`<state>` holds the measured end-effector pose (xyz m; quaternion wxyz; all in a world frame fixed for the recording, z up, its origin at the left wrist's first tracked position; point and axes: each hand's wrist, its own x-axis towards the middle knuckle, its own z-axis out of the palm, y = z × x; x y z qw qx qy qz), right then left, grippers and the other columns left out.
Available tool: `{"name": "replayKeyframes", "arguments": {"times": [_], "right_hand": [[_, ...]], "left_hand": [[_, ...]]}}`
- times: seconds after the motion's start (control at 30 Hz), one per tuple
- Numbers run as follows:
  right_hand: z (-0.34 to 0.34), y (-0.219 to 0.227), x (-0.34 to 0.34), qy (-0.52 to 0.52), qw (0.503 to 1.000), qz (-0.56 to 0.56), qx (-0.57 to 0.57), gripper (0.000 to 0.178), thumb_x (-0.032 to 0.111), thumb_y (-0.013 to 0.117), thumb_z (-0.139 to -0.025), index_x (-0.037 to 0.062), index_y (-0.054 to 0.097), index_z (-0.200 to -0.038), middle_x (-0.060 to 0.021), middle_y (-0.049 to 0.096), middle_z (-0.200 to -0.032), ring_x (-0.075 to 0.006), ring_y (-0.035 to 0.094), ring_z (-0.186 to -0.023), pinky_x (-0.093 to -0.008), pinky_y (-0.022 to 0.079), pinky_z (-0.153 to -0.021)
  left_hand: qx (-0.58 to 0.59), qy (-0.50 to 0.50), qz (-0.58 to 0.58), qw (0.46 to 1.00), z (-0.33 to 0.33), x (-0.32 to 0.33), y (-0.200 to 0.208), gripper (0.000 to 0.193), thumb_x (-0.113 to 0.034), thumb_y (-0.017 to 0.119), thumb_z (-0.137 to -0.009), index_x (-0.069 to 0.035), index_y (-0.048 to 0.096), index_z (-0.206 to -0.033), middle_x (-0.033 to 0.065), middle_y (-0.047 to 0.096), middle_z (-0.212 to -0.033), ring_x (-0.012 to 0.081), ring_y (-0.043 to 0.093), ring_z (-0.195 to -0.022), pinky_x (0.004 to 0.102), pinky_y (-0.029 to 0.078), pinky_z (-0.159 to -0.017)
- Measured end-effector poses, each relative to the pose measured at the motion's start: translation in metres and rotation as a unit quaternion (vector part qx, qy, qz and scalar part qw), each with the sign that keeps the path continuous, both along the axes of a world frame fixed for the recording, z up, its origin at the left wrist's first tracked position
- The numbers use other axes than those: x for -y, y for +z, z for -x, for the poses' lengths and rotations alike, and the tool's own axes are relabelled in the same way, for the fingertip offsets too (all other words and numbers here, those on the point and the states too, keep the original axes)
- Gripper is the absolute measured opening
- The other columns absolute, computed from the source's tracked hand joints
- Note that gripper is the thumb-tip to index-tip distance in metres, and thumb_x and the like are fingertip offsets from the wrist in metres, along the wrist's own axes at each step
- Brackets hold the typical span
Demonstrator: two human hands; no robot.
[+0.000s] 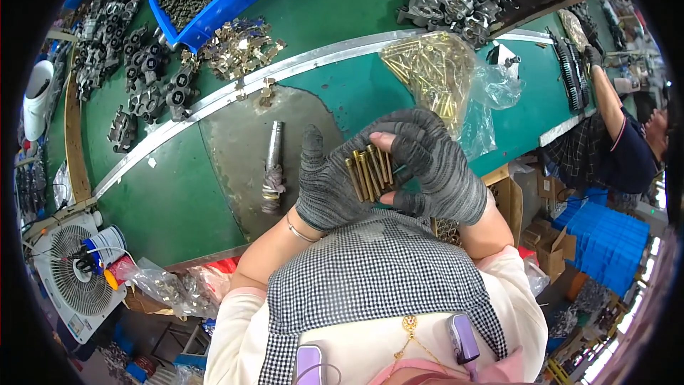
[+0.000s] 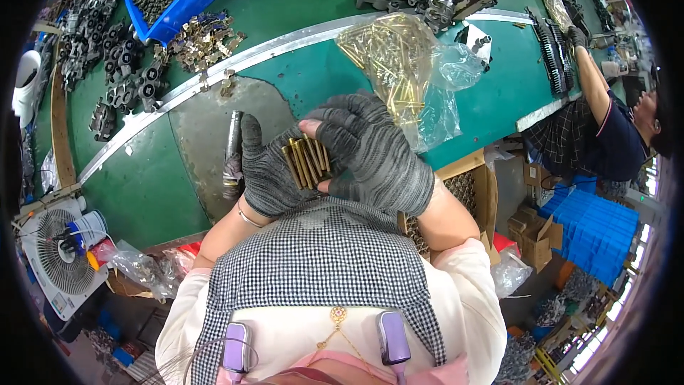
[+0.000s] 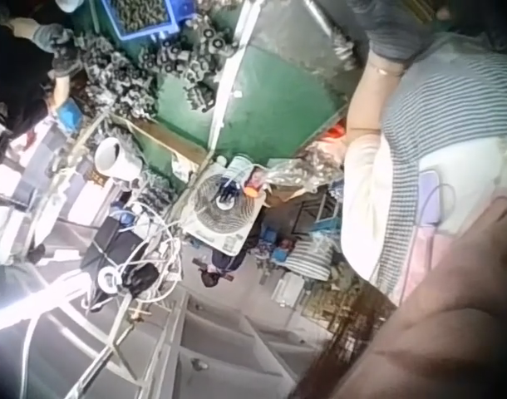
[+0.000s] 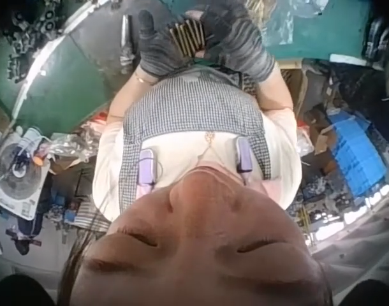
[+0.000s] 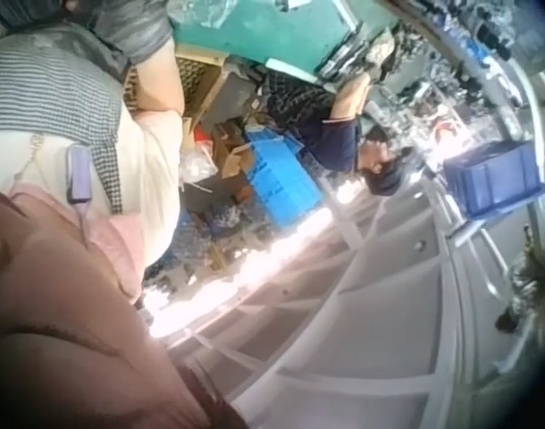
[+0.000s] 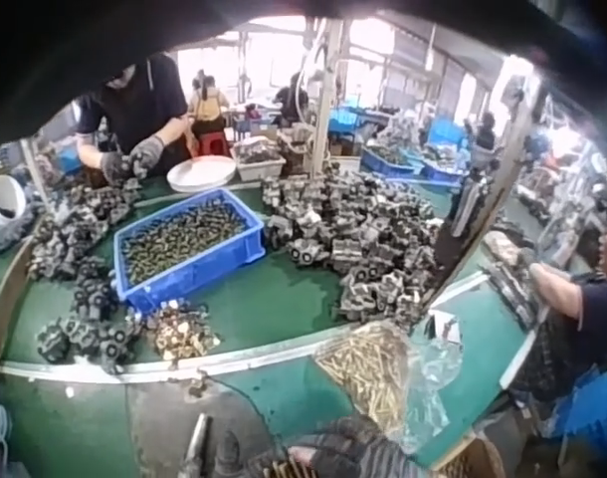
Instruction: Manually placing small metal pins into a grid-like tray on an assembly line.
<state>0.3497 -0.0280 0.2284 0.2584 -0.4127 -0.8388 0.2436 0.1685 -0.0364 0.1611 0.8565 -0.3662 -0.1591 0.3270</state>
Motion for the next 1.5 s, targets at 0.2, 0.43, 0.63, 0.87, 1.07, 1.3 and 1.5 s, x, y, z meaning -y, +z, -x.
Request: {"name": "replayKeyframes", "arguments": {"times": [0.2, 0.43, 0.63, 0.87, 1.07, 1.3, 1.5], "right_hand": [[0.008, 0.002, 0.0, 0.023, 0.998, 0.031, 0.044, 0.075, 0.031, 0.077, -0.059, 0.0152, 0.05, -0.127, -0.0102, 0.055, -0.116, -0.0324, 0.048, -0.11, -0.055, 0.025, -0.103], [0.013, 0.006, 0.001, 0.043, 0.995, -0.006, 0.088, 0.078, 0.03, 0.078, -0.059, 0.0157, 0.047, -0.129, -0.0076, 0.057, -0.113, -0.03, 0.05, -0.11, -0.0599, 0.02, -0.104], [0.017, 0.005, 0.0, 0.041, 0.995, -0.021, 0.085, 0.077, 0.03, 0.078, -0.058, 0.0151, 0.047, -0.128, -0.0066, 0.057, -0.112, -0.0298, 0.051, -0.11, -0.0609, 0.02, -0.103], [0.015, 0.01, -0.005, 0.04, 0.998, -0.014, 0.048, 0.076, 0.03, 0.078, -0.058, 0.0142, 0.049, -0.126, -0.0076, 0.057, -0.112, -0.0309, 0.05, -0.109, -0.0606, 0.021, -0.103], [0.019, 0.009, -0.007, 0.055, 0.994, 0.002, 0.097, 0.077, 0.028, 0.078, -0.058, 0.0143, 0.049, -0.127, -0.0087, 0.057, -0.111, -0.0319, 0.05, -0.109, -0.0597, 0.022, -0.103], [0.023, 0.008, -0.006, 0.053, 0.995, -0.001, 0.09, 0.078, 0.027, 0.079, -0.057, 0.0145, 0.049, -0.127, -0.0078, 0.058, -0.109, -0.032, 0.05, -0.109, -0.0592, 0.023, -0.102], [0.022, 0.008, -0.007, 0.062, 0.995, 0.007, 0.075, 0.078, 0.028, 0.08, -0.056, 0.0147, 0.049, -0.127, -0.0072, 0.059, -0.109, -0.0317, 0.052, -0.107, -0.0587, 0.023, -0.102]], "left_hand": [[0.641, -0.039, 0.614, 0.459, 0.007, 0.004, 0.005, 0.068, -0.063, 0.03, -0.086, -0.024, 0.029, -0.141, -0.0027, 0.034, -0.143, 0.0167, 0.033, -0.131, 0.0629, 0.011, -0.104], [0.629, -0.041, 0.61, 0.48, 0.009, 0.003, 0.002, 0.066, -0.062, 0.032, -0.085, -0.026, 0.03, -0.14, -0.0008, 0.034, -0.143, 0.0168, 0.033, -0.13, 0.0599, 0.015, -0.105], [0.498, -0.021, 0.466, 0.731, 0.004, -0.003, -0.012, 0.068, -0.062, 0.034, -0.085, -0.024, 0.03, -0.141, 0.0007, 0.035, -0.142, 0.0179, 0.034, -0.13, 0.0554, 0.019, -0.106], [-0.23, -0.042, -0.326, 0.916, 0.004, -0.006, -0.022, 0.062, -0.057, 0.037, -0.087, -0.023, 0.032, -0.139, 0.005, 0.039, -0.139, 0.0207, 0.037, -0.128, 0.0475, 0.026, -0.108], [-0.06, -0.04, -0.036, 0.997, 0.009, 0.005, -0.036, 0.054, -0.055, 0.038, -0.087, -0.026, 0.041, -0.132, 0.0025, 0.041, -0.138, 0.02, 0.037, -0.128, 0.0482, 0.024, -0.108], [-0.051, -0.037, 0.131, 0.989, 0.007, 0.005, -0.031, 0.056, -0.056, 0.034, -0.089, -0.021, 0.041, -0.131, 0.0039, 0.044, -0.133, 0.0218, 0.04, -0.124, 0.049, 0.027, -0.107], [-0.248, -0.027, -0.26, 0.933, 0.007, -0.003, -0.026, 0.059, -0.059, 0.035, -0.087, -0.019, 0.042, -0.13, 0.001, 0.046, -0.132, 0.0216, 0.04, -0.123, 0.0539, 0.021, -0.108]]}}
